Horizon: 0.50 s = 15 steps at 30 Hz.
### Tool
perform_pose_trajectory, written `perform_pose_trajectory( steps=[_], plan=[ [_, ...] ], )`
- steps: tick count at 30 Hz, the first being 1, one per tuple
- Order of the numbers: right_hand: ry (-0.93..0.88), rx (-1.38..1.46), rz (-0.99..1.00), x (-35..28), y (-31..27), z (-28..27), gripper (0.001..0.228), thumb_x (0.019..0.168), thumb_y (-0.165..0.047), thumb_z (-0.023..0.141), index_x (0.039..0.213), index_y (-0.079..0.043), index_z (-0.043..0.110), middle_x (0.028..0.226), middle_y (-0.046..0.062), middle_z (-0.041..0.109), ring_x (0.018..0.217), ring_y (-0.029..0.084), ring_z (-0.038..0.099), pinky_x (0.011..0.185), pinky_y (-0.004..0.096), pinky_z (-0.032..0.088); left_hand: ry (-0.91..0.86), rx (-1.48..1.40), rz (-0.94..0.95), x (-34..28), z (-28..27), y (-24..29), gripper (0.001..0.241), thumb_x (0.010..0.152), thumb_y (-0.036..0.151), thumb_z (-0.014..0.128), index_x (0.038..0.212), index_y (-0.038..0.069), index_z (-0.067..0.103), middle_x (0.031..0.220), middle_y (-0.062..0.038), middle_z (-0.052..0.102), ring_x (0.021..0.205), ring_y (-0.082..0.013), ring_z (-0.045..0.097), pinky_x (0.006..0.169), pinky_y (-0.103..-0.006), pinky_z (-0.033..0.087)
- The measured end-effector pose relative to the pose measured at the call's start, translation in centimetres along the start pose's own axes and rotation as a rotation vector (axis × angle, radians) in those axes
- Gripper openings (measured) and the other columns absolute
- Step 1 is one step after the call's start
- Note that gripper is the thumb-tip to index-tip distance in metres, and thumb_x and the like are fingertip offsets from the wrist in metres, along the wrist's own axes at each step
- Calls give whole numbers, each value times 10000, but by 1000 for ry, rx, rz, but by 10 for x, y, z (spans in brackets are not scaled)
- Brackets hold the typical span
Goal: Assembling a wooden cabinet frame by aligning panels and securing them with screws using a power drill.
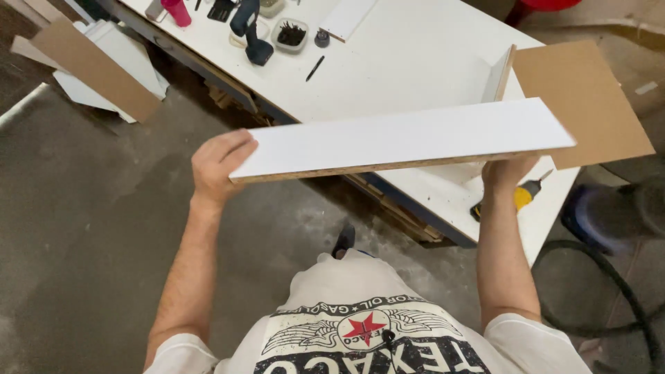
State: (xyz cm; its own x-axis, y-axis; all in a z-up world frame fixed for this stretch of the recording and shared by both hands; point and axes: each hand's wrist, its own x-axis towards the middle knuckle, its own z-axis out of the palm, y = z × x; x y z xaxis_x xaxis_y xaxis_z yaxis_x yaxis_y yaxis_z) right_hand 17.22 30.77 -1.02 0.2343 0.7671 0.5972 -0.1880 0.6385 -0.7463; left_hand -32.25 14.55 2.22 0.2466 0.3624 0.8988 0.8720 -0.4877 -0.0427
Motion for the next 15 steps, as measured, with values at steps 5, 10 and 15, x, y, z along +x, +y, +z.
perform_pose_trajectory(
  steps=[5, 10, 15],
  plan=[
    [111, 502, 590, 18, 37, 109, 826, 932, -681, 260, 1360, -27, 528, 1381, 229, 608, 1294, 371, 631, 1181, 537, 445, -168, -149, -50, -26, 86, 7, 477, 1006, 584, 501, 1164, 225, 772, 1040, -67, 745, 808, -282, 709, 688, -386, 568],
    [195, 531, 835, 4, 78, 202, 1145, 864, -867, 148, 1613, -2, 101, 1616, 346, 193, 1453, 545, 311, 1142, 718, 298, -164, -257, -87, -31, 180, 24, 542, 1032, 570, 382, 1257, 232, 740, 1213, -13, 743, 733, -211, 630, 676, -362, 499],
    [47, 11, 981, 28, 158, 223, 651, 937, -86, 718, 1491, 35, 396, 1348, 298, 600, 1219, 463, 614, 963, 577, 555, -112, -218, -102, -38, 265, -7, 419, 1052, 254, 415, 1367, 201, 686, 1297, -44, 701, 761, -200, 506, 679, -335, 471]
  ],
)
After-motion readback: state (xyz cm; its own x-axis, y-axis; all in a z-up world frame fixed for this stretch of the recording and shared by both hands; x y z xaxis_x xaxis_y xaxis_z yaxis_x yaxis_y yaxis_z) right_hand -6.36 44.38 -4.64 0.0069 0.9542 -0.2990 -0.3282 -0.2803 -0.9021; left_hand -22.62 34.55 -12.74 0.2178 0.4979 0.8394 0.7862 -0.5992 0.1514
